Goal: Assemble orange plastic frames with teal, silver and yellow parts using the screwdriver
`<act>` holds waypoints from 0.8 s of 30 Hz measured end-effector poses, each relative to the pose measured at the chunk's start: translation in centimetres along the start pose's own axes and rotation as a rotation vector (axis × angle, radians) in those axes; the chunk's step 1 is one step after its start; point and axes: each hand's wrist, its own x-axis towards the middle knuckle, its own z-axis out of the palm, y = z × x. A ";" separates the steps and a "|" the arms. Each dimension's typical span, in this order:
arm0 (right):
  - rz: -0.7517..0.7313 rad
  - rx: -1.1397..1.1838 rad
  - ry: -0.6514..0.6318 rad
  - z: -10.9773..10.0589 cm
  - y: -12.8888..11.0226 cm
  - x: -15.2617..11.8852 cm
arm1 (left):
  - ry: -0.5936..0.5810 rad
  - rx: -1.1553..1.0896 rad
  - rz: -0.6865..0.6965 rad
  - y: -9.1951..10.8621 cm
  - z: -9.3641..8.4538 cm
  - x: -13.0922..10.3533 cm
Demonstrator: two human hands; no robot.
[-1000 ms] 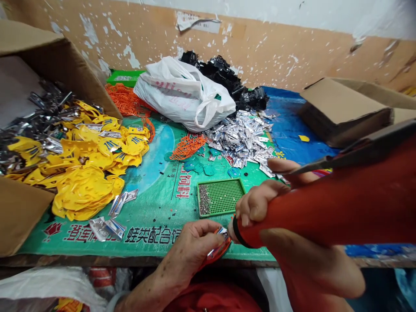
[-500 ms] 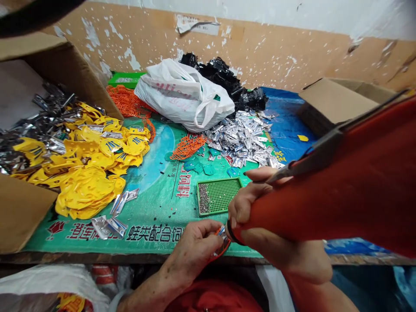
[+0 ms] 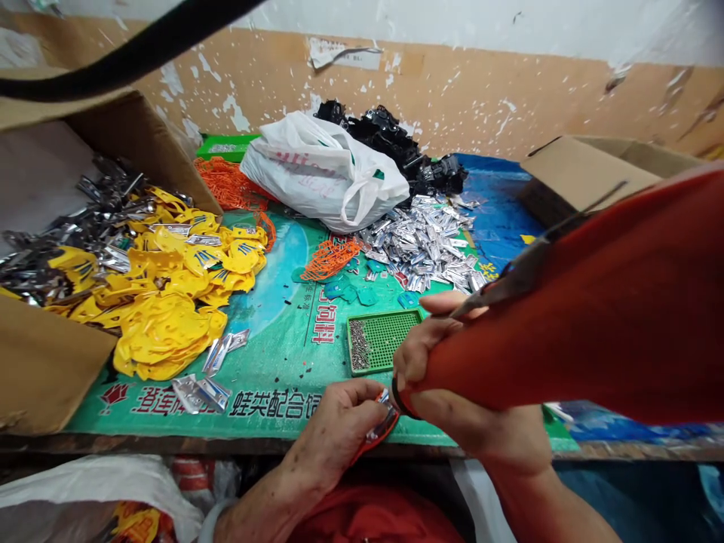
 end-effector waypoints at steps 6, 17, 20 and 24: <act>-0.020 0.161 -0.016 -1.0 -0.3 -0.7 | -0.034 -0.038 -0.003 -0.5 -1.0 -0.2; -0.035 0.167 0.059 -2.1 -0.9 -0.4 | 0.040 -0.044 -0.040 -0.9 -1.9 0.0; -0.064 0.129 0.064 -2.0 -0.8 -0.1 | 0.073 -0.036 -0.047 -0.8 -1.8 0.1; -0.028 0.089 0.109 -1.8 -0.7 0.0 | 0.109 -0.070 -0.065 -0.3 -1.6 0.0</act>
